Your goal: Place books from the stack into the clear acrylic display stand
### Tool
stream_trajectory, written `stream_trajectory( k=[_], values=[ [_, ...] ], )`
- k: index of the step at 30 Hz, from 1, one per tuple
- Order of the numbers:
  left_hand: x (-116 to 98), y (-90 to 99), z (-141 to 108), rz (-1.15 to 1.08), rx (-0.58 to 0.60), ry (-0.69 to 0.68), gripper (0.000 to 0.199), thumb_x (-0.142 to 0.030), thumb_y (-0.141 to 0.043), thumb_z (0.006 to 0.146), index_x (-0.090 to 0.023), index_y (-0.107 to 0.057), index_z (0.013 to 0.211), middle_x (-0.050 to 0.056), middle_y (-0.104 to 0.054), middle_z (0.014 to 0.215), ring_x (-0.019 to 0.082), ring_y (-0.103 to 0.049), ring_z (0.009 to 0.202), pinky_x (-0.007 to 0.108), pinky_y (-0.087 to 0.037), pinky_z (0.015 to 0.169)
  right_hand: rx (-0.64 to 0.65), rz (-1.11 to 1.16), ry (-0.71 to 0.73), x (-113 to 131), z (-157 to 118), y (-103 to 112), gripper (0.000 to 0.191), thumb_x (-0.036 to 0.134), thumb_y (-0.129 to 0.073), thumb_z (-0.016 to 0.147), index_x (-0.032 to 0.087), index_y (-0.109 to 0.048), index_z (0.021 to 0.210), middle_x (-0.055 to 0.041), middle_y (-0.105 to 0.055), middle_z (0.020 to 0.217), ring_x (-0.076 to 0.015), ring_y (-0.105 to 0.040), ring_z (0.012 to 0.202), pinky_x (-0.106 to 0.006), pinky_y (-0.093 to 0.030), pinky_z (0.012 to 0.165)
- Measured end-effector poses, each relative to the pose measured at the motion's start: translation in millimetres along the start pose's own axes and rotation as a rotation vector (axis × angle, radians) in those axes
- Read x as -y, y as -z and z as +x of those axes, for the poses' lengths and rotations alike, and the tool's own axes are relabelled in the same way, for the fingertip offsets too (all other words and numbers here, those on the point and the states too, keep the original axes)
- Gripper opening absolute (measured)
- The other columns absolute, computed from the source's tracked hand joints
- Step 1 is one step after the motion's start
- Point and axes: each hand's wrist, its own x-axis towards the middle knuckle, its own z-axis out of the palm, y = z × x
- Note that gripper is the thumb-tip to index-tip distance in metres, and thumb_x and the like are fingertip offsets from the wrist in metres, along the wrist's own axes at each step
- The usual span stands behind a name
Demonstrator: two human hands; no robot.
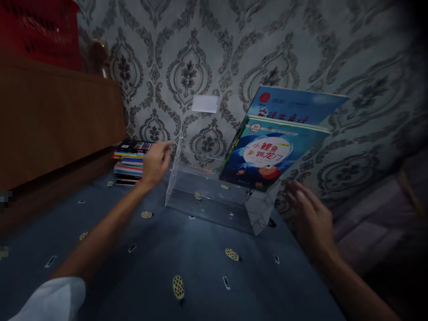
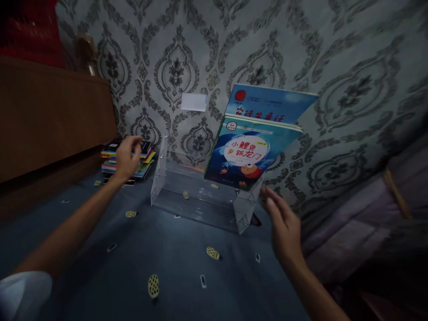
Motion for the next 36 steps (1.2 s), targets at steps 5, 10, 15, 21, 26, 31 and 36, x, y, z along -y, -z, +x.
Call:
stream_trajectory(
  k=[5, 10, 15, 21, 26, 31, 36],
  values=[
    [88, -11.0, 41, 0.288, 0.205, 0.268, 0.052, -0.032, -0.029, 0.101, -0.004, -0.044, 0.142, 0.023, -0.051, 0.145, 0.035, -0.045, 0.134, 0.050, -0.038, 0.108, 0.235, -0.217, -0.126, -17, -88, 20, 0.047, 0.067, -0.064, 0.075, 0.030, -0.078, 0.101, -0.0084, -0.077, 0.110, -0.0333, -0.072, 0.099, -0.050, -0.057, 0.095],
    [103, -37.6, 61, 0.417, 0.501, 0.189, 0.064, -0.051, -0.028, 0.102, -0.008, -0.039, 0.148, 0.022, -0.038, 0.157, 0.037, -0.030, 0.147, 0.062, -0.025, 0.114, 0.437, -0.303, -0.209, -51, -122, 30, 0.050, 0.070, -0.060, 0.077, 0.031, -0.080, 0.102, -0.0068, -0.078, 0.110, -0.0358, -0.071, 0.108, -0.051, -0.057, 0.097],
    [100, -30.8, 50, 0.474, 0.540, 0.117, 0.065, -0.058, -0.028, 0.101, -0.011, -0.047, 0.142, 0.024, -0.047, 0.150, 0.040, -0.042, 0.139, 0.070, -0.026, 0.108, 0.498, -0.306, -0.227, -61, -122, 36, 0.051, 0.069, -0.056, 0.083, 0.031, -0.079, 0.109, -0.0065, -0.076, 0.116, -0.0342, -0.068, 0.115, -0.051, -0.053, 0.103],
    [115, -11.7, 30, 0.536, 0.549, 0.001, 0.061, -0.058, -0.042, 0.098, -0.016, -0.046, 0.142, 0.023, -0.051, 0.146, 0.039, -0.045, 0.135, 0.064, -0.029, 0.108, 0.539, -0.309, -0.269, -59, -121, 33, 0.058, 0.076, -0.055, 0.080, 0.030, -0.080, 0.106, -0.0082, -0.075, 0.117, -0.0366, -0.066, 0.118, -0.053, -0.052, 0.104],
    [110, -14.7, 40, 0.554, 0.553, 0.005, 0.056, -0.056, -0.047, 0.097, -0.015, -0.053, 0.134, 0.023, -0.055, 0.138, 0.039, -0.051, 0.128, 0.053, -0.041, 0.101, 0.551, -0.272, -0.249, -50, -122, 29, 0.058, 0.076, -0.055, 0.080, 0.029, -0.080, 0.105, -0.0081, -0.077, 0.114, -0.0354, -0.068, 0.115, -0.051, -0.053, 0.103],
    [87, -14.3, 43, 0.612, 0.539, 0.014, 0.045, -0.045, -0.038, 0.101, -0.015, -0.058, 0.127, 0.020, -0.059, 0.132, 0.036, -0.055, 0.124, 0.045, -0.043, 0.098, 0.557, -0.279, -0.221, -48, -123, 27, 0.059, 0.078, -0.054, 0.079, 0.028, -0.080, 0.098, -0.0091, -0.078, 0.109, -0.0355, -0.071, 0.110, -0.051, -0.055, 0.100],
    [81, 9.4, 26, 0.620, 0.561, -0.033, 0.038, -0.022, -0.033, 0.098, -0.013, -0.062, 0.122, 0.020, -0.063, 0.126, 0.035, -0.059, 0.119, 0.043, -0.043, 0.097, 0.585, -0.268, -0.199, -52, -124, 28, 0.060, 0.077, -0.052, 0.082, 0.027, -0.080, 0.100, -0.0093, -0.077, 0.111, -0.0352, -0.069, 0.113, -0.053, -0.053, 0.103]
  ],
)
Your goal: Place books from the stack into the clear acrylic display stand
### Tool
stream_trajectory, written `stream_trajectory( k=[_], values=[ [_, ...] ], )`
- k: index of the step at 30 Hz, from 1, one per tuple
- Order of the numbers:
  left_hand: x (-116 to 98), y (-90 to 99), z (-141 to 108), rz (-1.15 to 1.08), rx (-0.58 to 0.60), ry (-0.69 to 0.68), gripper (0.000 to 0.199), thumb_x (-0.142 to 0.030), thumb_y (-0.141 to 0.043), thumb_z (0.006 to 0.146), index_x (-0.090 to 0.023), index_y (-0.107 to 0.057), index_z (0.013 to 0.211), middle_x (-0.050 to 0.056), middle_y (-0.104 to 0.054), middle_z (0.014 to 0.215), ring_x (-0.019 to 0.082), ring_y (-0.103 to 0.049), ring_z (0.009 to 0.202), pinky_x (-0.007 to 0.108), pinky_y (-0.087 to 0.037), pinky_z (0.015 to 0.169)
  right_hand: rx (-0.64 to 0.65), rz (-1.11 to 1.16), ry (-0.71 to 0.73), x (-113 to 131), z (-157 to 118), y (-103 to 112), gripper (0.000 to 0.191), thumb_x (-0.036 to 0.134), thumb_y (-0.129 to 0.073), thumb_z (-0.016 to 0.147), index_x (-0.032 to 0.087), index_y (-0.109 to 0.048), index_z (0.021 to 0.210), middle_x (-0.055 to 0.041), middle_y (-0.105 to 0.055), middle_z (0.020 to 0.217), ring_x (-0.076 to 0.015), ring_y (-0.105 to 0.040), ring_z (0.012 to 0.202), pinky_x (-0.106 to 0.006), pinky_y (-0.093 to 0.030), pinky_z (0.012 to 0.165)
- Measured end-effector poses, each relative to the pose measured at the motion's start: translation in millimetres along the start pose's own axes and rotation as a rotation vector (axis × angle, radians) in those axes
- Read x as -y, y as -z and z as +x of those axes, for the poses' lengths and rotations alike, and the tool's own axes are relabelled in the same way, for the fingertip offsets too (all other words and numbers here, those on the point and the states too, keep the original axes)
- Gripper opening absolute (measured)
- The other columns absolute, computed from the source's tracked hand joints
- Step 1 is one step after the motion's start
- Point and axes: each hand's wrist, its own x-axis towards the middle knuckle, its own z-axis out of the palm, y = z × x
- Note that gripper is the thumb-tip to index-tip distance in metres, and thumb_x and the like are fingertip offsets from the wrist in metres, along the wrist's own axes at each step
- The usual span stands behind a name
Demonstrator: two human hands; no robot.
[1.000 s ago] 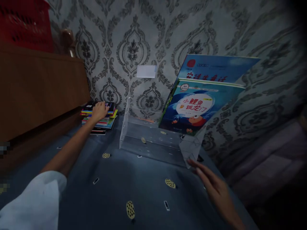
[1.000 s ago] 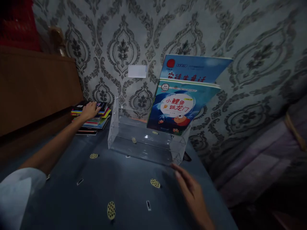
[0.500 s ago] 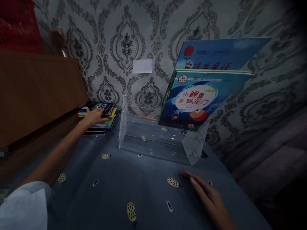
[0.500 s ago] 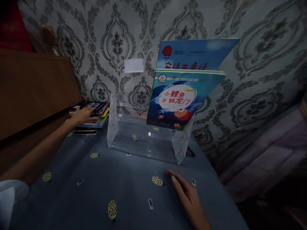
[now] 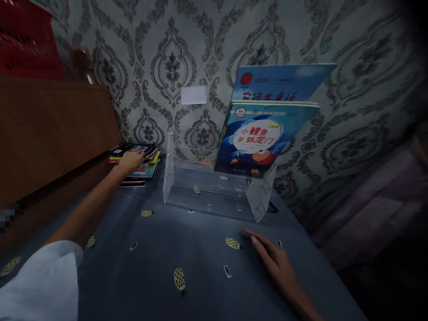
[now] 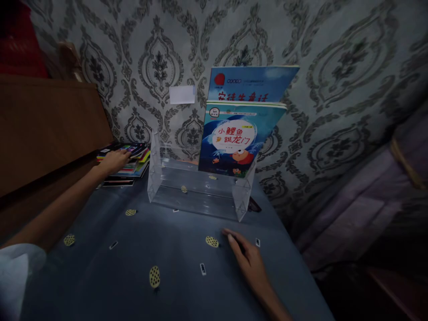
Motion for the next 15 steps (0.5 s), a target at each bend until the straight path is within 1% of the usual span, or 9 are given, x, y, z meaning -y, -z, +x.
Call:
stream_trajectory(
  k=[2, 4, 7, 9, 11, 13, 15],
  values=[
    [7, -3.3, -15, 0.017, -0.024, -0.017, 0.039, -0.019, -0.034, 0.095, -0.014, -0.063, 0.119, 0.020, -0.063, 0.125, 0.036, -0.059, 0.119, 0.046, -0.043, 0.097, -0.001, 0.004, 0.008, -3, 0, -1, 0.060, 0.077, -0.052, 0.082, 0.026, -0.080, 0.100, -0.0101, -0.077, 0.111, -0.0351, -0.069, 0.112, -0.052, -0.052, 0.103],
    [12, -11.8, -28, 0.037, -0.081, -0.008, 0.040, -0.018, -0.035, 0.093, -0.013, -0.063, 0.121, 0.022, -0.061, 0.127, 0.038, -0.059, 0.118, 0.051, -0.041, 0.097, -0.004, 0.005, 0.014, -7, 0, -2, 0.060, 0.075, -0.052, 0.083, 0.025, -0.079, 0.101, -0.0107, -0.077, 0.112, -0.0348, -0.070, 0.112, -0.052, -0.052, 0.103],
    [10, -25.4, -35, 0.019, -0.157, 0.077, 0.045, -0.021, -0.040, 0.090, -0.011, -0.056, 0.131, 0.026, -0.057, 0.134, 0.044, -0.054, 0.121, 0.062, -0.034, 0.098, -0.017, -0.004, 0.013, -11, 1, -4, 0.060, 0.074, -0.053, 0.083, 0.024, -0.079, 0.102, -0.0109, -0.077, 0.113, -0.0351, -0.069, 0.112, -0.053, -0.051, 0.104],
    [0, -28.7, -31, -0.038, -0.153, 0.138, 0.053, -0.028, -0.045, 0.090, -0.011, -0.047, 0.140, 0.027, -0.055, 0.137, 0.047, -0.047, 0.128, 0.066, -0.028, 0.101, -0.015, -0.015, 0.008, -14, 2, -4, 0.058, 0.073, -0.053, 0.083, 0.025, -0.079, 0.103, -0.0101, -0.077, 0.113, -0.0354, -0.069, 0.113, -0.054, -0.051, 0.103],
    [-12, -26.2, -23, -0.119, -0.132, 0.167, 0.063, -0.037, -0.049, 0.091, -0.010, -0.038, 0.146, 0.029, -0.052, 0.140, 0.048, -0.040, 0.133, 0.068, -0.023, 0.103, -0.008, -0.025, 0.014, -17, 3, -4, 0.054, 0.069, -0.055, 0.084, 0.025, -0.078, 0.105, -0.0091, -0.077, 0.114, -0.0352, -0.068, 0.114, -0.054, -0.051, 0.103],
    [-23, -21.7, -12, -0.211, -0.122, 0.167, 0.068, -0.043, -0.049, 0.092, -0.007, -0.035, 0.148, 0.032, -0.050, 0.140, 0.049, -0.038, 0.135, 0.070, -0.020, 0.103, -0.011, -0.026, 0.031, -23, 4, -3, 0.050, 0.065, -0.057, 0.084, 0.025, -0.078, 0.107, -0.0083, -0.077, 0.114, -0.0345, -0.068, 0.114, -0.054, -0.050, 0.104],
    [-30, -19.9, -4, -0.227, -0.105, 0.176, 0.070, -0.047, -0.047, 0.094, -0.005, -0.033, 0.149, 0.033, -0.048, 0.142, 0.050, -0.036, 0.136, 0.070, -0.019, 0.104, -0.020, -0.032, 0.044, -31, 5, -2, 0.047, 0.062, -0.058, 0.084, 0.025, -0.078, 0.105, -0.0073, -0.077, 0.113, -0.0341, -0.068, 0.114, -0.054, -0.049, 0.105]
  ],
)
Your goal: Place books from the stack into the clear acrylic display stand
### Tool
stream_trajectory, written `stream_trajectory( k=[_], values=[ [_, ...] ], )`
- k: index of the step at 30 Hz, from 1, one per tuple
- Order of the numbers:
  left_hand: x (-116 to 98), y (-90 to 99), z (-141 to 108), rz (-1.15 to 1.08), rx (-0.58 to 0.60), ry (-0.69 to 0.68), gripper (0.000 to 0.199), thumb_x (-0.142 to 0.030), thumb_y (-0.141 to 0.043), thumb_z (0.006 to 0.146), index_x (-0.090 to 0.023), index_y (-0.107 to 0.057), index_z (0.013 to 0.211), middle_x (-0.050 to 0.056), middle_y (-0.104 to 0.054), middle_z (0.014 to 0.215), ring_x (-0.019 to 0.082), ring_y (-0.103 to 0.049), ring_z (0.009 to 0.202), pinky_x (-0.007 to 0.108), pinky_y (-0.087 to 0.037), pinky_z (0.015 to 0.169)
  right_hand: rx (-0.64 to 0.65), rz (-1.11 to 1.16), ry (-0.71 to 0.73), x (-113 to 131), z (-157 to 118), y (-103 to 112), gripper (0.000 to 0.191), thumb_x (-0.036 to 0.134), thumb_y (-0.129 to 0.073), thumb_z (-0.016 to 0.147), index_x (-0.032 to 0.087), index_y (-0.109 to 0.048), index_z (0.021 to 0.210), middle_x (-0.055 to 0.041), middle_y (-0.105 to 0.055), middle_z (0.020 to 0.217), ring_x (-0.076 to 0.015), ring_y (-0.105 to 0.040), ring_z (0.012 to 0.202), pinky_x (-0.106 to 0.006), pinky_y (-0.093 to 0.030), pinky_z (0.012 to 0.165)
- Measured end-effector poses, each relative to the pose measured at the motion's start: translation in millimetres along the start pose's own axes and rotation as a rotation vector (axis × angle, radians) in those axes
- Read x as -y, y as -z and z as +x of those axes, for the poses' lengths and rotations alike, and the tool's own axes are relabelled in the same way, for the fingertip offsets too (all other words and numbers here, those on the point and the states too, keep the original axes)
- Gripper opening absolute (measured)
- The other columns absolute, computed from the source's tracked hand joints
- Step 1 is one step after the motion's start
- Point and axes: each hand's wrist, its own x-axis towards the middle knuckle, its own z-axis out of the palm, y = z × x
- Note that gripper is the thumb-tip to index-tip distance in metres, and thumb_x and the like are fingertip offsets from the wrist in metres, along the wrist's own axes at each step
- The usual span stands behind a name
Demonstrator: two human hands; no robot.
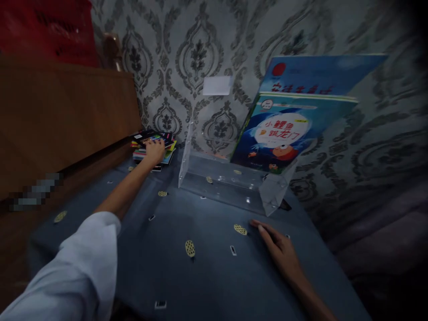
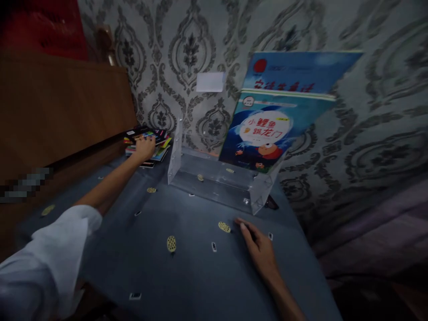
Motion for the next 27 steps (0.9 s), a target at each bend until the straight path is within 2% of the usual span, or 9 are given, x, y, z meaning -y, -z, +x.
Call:
stream_trajectory(
  k=[5, 10, 15, 19, 21, 24, 27],
  values=[
    [6, -14.5, -2, 0.031, 0.030, 0.040, 0.067, -0.041, -0.046, 0.097, -0.004, -0.032, 0.150, 0.033, -0.044, 0.145, 0.047, -0.037, 0.136, 0.068, -0.021, 0.105, -0.016, -0.068, -0.017, -13, 0, -3, 0.046, 0.063, -0.056, 0.082, 0.028, -0.077, 0.102, -0.0052, -0.077, 0.113, -0.0338, -0.068, 0.114, -0.054, -0.049, 0.105],
    [19, -23.3, -27, 0.077, 0.011, 0.028, 0.057, -0.028, -0.050, 0.096, -0.010, -0.037, 0.149, 0.028, -0.046, 0.145, 0.044, -0.040, 0.136, 0.063, -0.025, 0.108, -0.020, -0.129, -0.027, -5, 0, -4, 0.048, 0.064, -0.055, 0.077, 0.026, -0.077, 0.097, -0.0060, -0.077, 0.112, -0.0329, -0.069, 0.112, -0.046, -0.057, 0.096],
    [26, -25.9, -67, 0.099, -0.013, -0.020, 0.054, -0.017, -0.048, 0.094, -0.016, -0.040, 0.148, 0.023, -0.045, 0.149, 0.041, -0.040, 0.139, 0.057, -0.031, 0.109, -0.017, -0.180, 0.008, 0, 1, -4, 0.047, 0.063, -0.053, 0.078, 0.026, -0.077, 0.094, -0.0063, -0.078, 0.107, -0.0335, -0.071, 0.108, -0.046, -0.058, 0.095],
    [35, -31.6, -119, 0.072, -0.002, -0.118, 0.064, -0.010, -0.047, 0.090, -0.020, -0.034, 0.151, 0.018, -0.044, 0.152, 0.035, -0.035, 0.144, 0.054, -0.029, 0.114, -0.025, -0.198, 0.015, -1, 1, -5, 0.043, 0.059, -0.053, 0.079, 0.026, -0.076, 0.093, -0.0060, -0.078, 0.104, -0.0325, -0.071, 0.107, -0.043, -0.059, 0.092],
    [43, -35.5, -151, 0.044, 0.044, -0.168, 0.067, -0.008, -0.049, 0.087, -0.022, -0.034, 0.151, 0.014, -0.045, 0.153, 0.030, -0.036, 0.145, 0.049, -0.028, 0.117, -0.024, -0.195, 0.007, -2, 1, -6, 0.043, 0.059, -0.053, 0.078, 0.026, -0.076, 0.093, -0.0064, -0.078, 0.105, -0.0328, -0.070, 0.109, -0.043, -0.059, 0.093],
    [63, -40.6, -190, -0.027, 0.205, -0.232, 0.066, -0.010, -0.049, 0.088, -0.026, -0.037, 0.151, 0.009, -0.048, 0.152, 0.025, -0.040, 0.143, 0.044, -0.030, 0.117, -0.008, -0.184, -0.017, -3, 2, -5, 0.047, 0.062, -0.053, 0.075, 0.026, -0.076, 0.093, -0.0069, -0.078, 0.107, -0.0351, -0.069, 0.111, -0.047, -0.058, 0.095],
    [86, -43.0, -198, -0.156, 0.386, -0.331, 0.059, -0.027, -0.054, 0.093, -0.029, -0.039, 0.150, 0.006, -0.049, 0.152, 0.026, -0.042, 0.141, 0.041, -0.034, 0.114, 0.003, -0.184, -0.048, 1, 3, -4, 0.051, 0.065, -0.052, 0.072, 0.026, -0.076, 0.094, -0.0074, -0.078, 0.108, -0.0380, -0.068, 0.113, -0.052, -0.056, 0.097]
  ],
)
